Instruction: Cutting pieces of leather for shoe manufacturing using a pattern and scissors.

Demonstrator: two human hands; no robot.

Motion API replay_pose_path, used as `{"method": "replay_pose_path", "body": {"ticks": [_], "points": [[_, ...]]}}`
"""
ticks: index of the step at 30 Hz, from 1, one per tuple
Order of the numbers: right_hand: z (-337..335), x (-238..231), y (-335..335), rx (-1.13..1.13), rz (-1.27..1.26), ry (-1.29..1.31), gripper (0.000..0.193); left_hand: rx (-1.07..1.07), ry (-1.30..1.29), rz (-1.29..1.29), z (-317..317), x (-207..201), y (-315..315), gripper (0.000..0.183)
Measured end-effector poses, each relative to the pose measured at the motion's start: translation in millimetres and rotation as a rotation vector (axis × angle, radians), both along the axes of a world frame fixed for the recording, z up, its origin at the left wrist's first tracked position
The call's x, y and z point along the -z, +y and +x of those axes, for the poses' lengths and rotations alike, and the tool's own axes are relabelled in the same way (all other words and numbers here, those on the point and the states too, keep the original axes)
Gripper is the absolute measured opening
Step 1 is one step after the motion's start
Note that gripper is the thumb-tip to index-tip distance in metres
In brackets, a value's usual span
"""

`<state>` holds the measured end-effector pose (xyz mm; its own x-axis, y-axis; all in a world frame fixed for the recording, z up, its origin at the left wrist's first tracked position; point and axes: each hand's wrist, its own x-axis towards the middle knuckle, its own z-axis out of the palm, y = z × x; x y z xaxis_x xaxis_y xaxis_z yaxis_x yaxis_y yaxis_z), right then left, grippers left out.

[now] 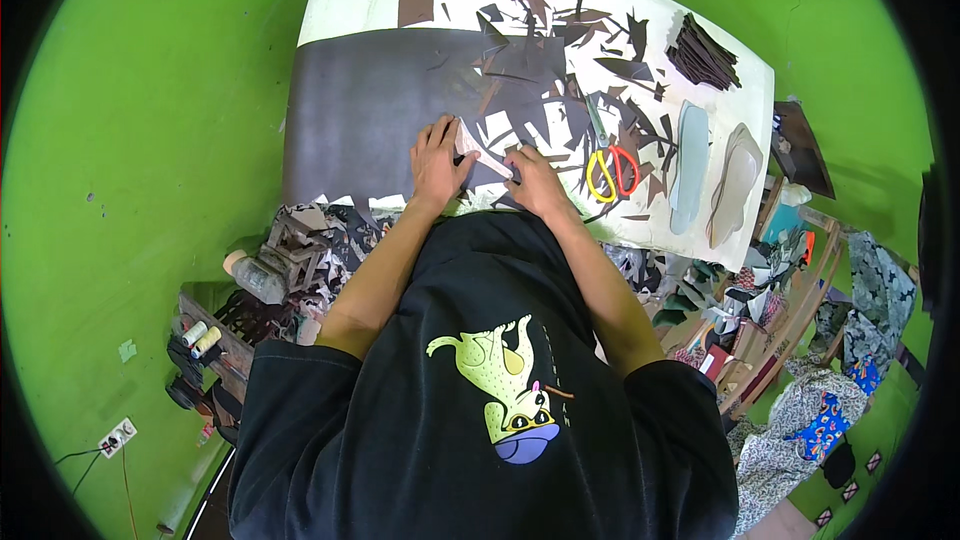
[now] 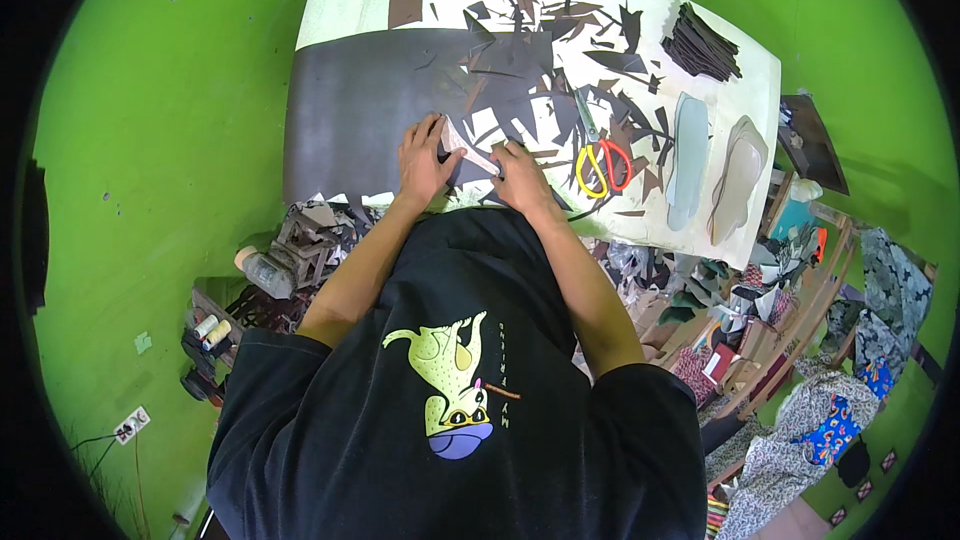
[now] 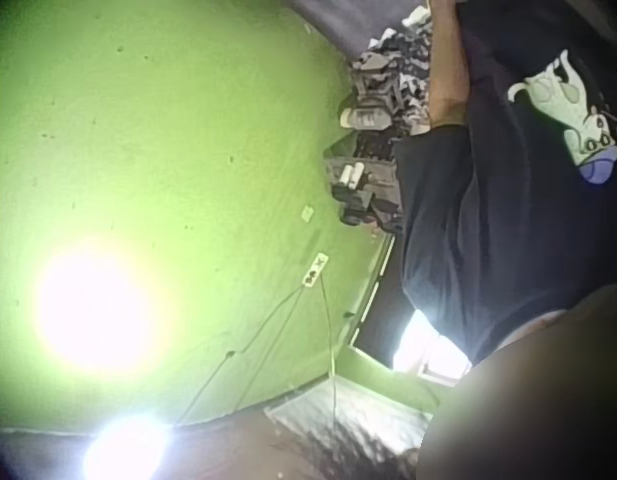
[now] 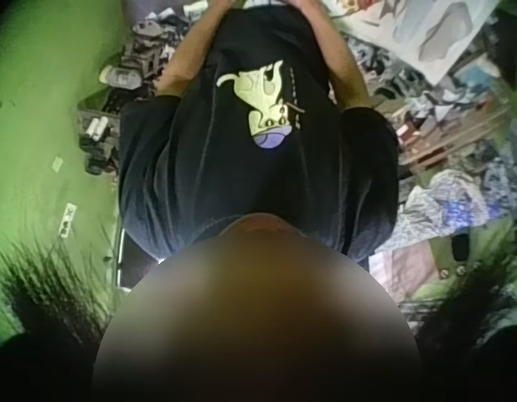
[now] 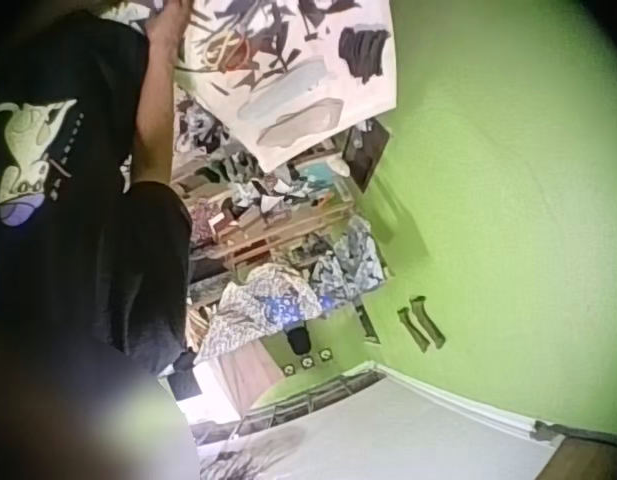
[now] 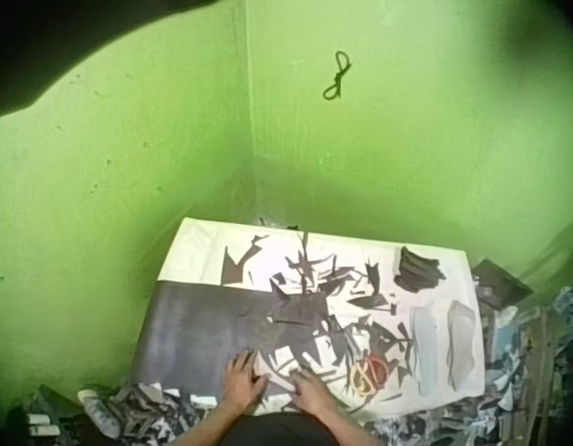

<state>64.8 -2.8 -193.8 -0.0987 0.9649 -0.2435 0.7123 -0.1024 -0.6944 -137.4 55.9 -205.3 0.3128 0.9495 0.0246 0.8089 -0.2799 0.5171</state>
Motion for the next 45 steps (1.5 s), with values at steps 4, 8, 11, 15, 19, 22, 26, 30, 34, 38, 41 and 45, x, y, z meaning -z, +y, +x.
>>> {"method": "replay_pose_path", "body": {"ticks": [4,8,11,15,19,22,26,30,34,38,41,45], "points": [[1.6,2.0,5.5,-0.025,-0.021,-0.003,0.035,-0.027,-0.018,-0.067,3.6,-2.0,5.1,0.067],[6.6,-3.6,12.6,-0.045,-0.048,0.027,0.036,0.004,-0.005,-0.069,14.0,-5.9,9.9,0.066],[5.8,-11.6,28.6,-0.011,0.132,0.011,0.039,0.05,-0.023,0.035,14.7,3.5,15.2,0.066],[0.4,-3.6,55.2,-0.14,0.298,-0.093,0.051,-0.048,0.039,0.039,14.3,17.7,14.8,0.071],[-11.9,15.5,76.2,-0.36,0.314,-0.201,0.055,-0.017,0.133,-0.032,12.1,16.9,15.1,0.073],[-9.8,30.5,95.9,-0.426,0.287,-0.265,0.057,-0.031,0.086,-0.077,10.9,14.1,17.1,0.073],[14.4,45.6,131.5,-0.351,0.333,-0.372,0.058,-0.023,0.104,-0.106,10.2,9.1,19.1,0.075],[51.6,56.3,166.4,-0.111,0.299,-0.501,0.062,-0.001,0.14,-0.088,13.1,6.8,20.9,0.074],[58.3,56.9,175.5,0.039,0.197,-0.614,0.065,-0.016,0.151,-0.088,11.0,9.5,21.9,0.075],[76.4,56.4,172.4,0.203,0.185,-0.632,0.067,-0.011,0.113,-0.076,11.2,11.5,23.3,0.075],[85.7,54.9,163.2,0.37,0.138,-0.536,0.067,-0.011,0.11,-0.076,11.4,10.0,23.7,0.076],[78.4,47.8,141.5,0.435,0.247,-0.476,0.066,-0.024,0.108,-0.055,14.8,10.0,21.9,0.076]]}}
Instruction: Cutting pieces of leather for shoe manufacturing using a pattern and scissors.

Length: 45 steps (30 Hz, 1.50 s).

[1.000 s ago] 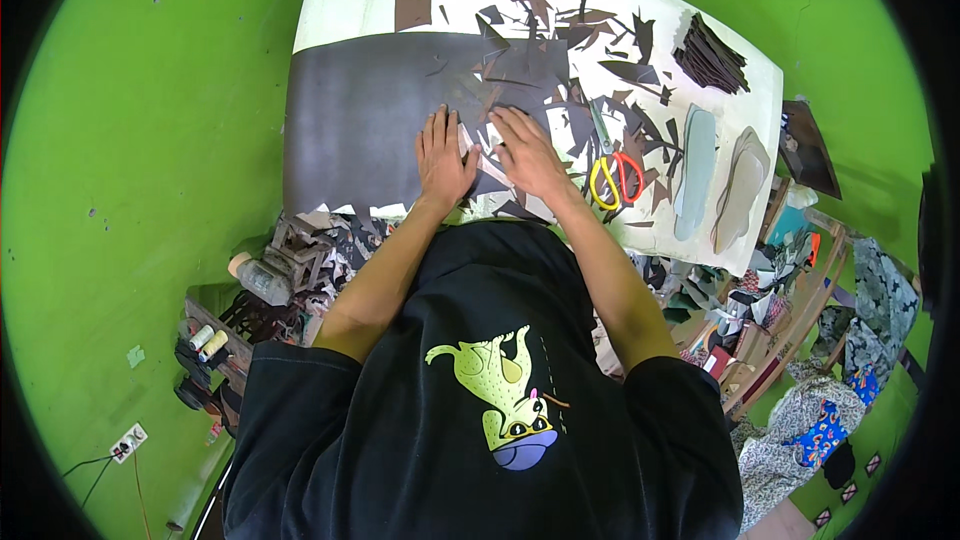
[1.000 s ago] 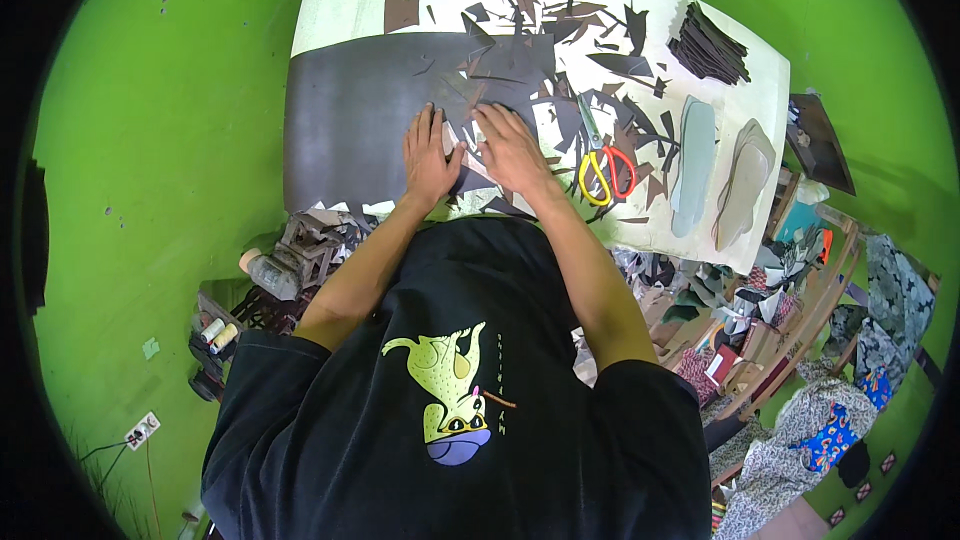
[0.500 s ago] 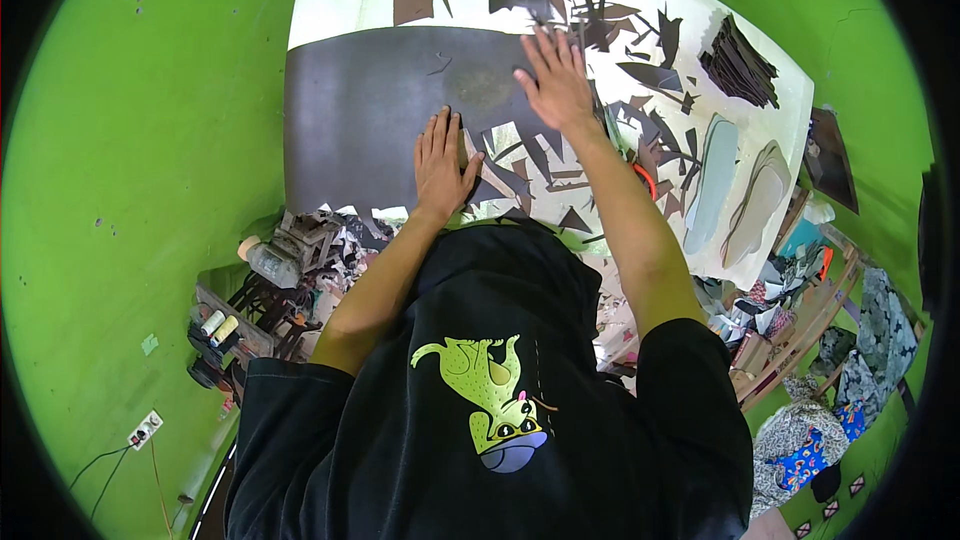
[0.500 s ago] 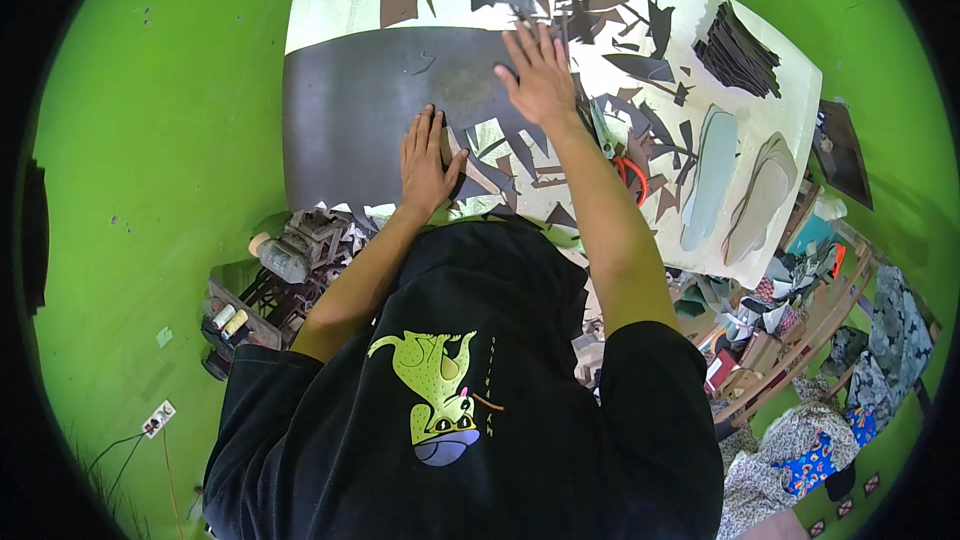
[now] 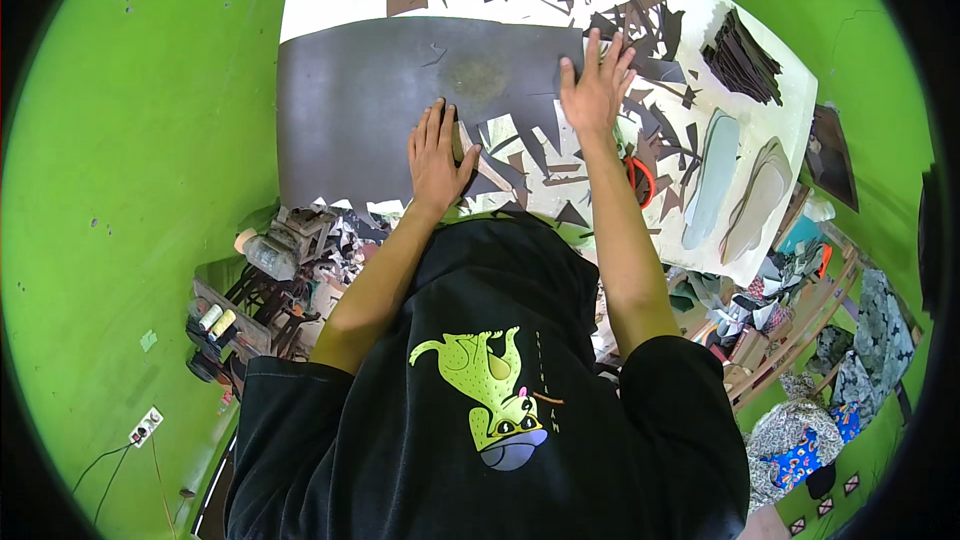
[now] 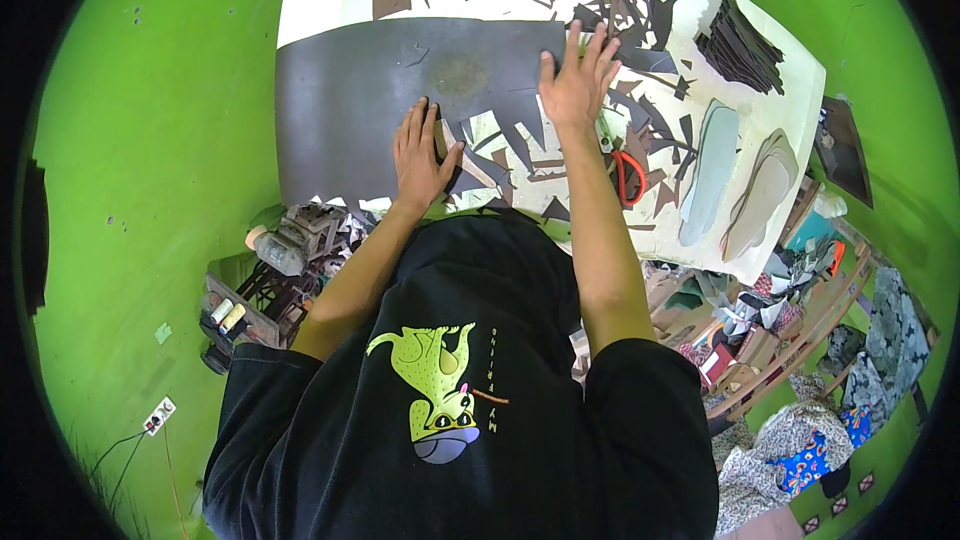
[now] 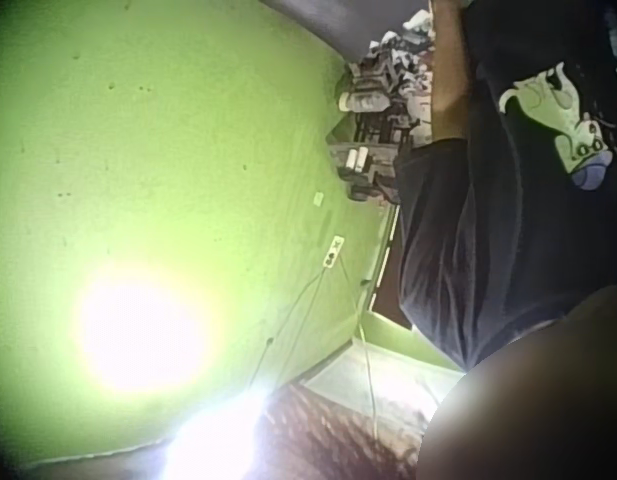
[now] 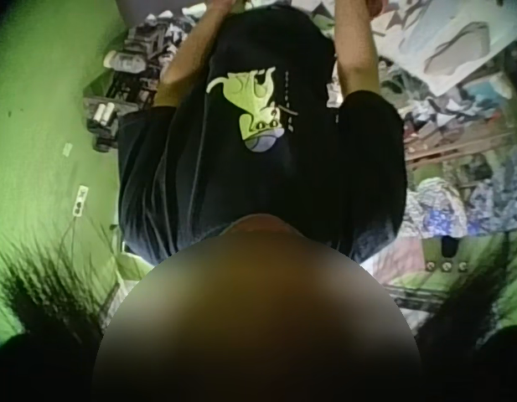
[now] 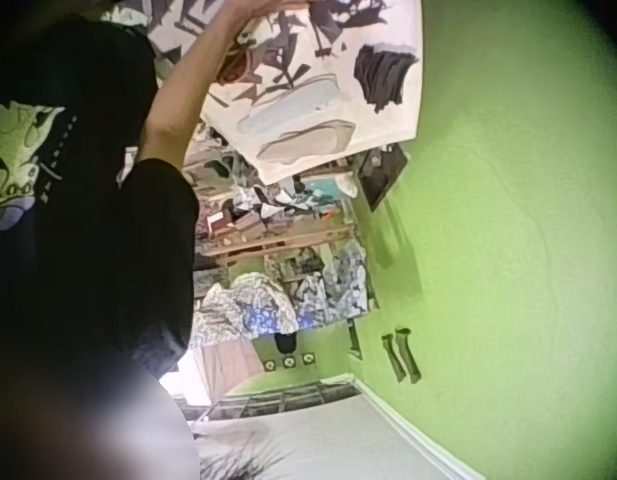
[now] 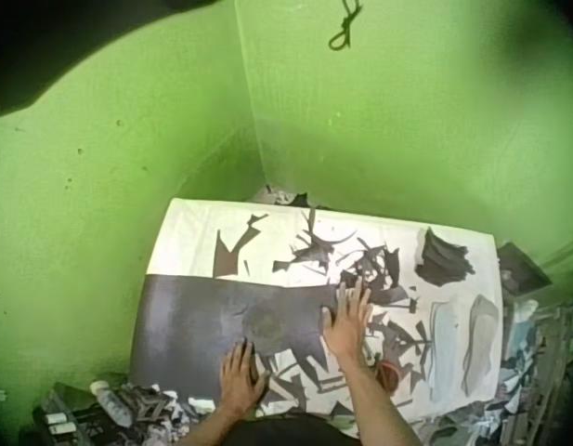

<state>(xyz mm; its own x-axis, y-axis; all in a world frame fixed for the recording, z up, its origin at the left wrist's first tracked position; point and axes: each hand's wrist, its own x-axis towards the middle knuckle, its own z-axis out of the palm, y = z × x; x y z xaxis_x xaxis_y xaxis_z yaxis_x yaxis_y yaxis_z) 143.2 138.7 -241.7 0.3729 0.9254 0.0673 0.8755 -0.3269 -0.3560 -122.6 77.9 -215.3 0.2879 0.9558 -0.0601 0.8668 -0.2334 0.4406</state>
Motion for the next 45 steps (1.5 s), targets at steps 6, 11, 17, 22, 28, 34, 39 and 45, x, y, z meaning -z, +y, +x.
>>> {"method": "replay_pose_path", "body": {"ticks": [6,11,17,22,28,34,39,45], "points": [[-24.7,-31.2,-44.6,-0.615,-0.005,0.028,0.053,-0.013,-0.001,0.018,-0.6,3.0,-2.8,0.075],[-8.3,-28.3,-79.7,-0.614,-0.087,-0.008,0.055,-0.012,-0.008,0.02,-1.5,2.2,-3.8,0.075],[3.0,-25.9,-100.4,-0.325,-0.086,-0.077,0.062,-0.009,-0.013,0.032,-3.6,2.1,-2.8,0.074],[-5.2,-24.5,-106.2,-0.257,-0.05,-0.11,0.056,-0.001,-0.075,0.005,-8.4,-0.3,0.6,0.073],[-5.0,-21.9,-124.8,-0.079,0.186,0.311,0.034,-0.015,-0.177,-0.02,-18.4,-10.5,-3.6,0.065],[-3.1,-44.7,-118.9,-0.029,0.227,0.002,0.032,-0.162,-0.417,-0.229,-13.1,-12.3,4.7,0.054],[-40.1,-27.1,-101.4,-0.071,0.049,0.144,0.038,-0.116,-0.443,-0.282,-1.6,-7.5,8.0,0.048],[-39.0,-28.6,-90.9,0.052,-0.309,0.473,0.046,-0.132,-0.577,-0.384,4.9,-1.9,9.1,0.04]]}}
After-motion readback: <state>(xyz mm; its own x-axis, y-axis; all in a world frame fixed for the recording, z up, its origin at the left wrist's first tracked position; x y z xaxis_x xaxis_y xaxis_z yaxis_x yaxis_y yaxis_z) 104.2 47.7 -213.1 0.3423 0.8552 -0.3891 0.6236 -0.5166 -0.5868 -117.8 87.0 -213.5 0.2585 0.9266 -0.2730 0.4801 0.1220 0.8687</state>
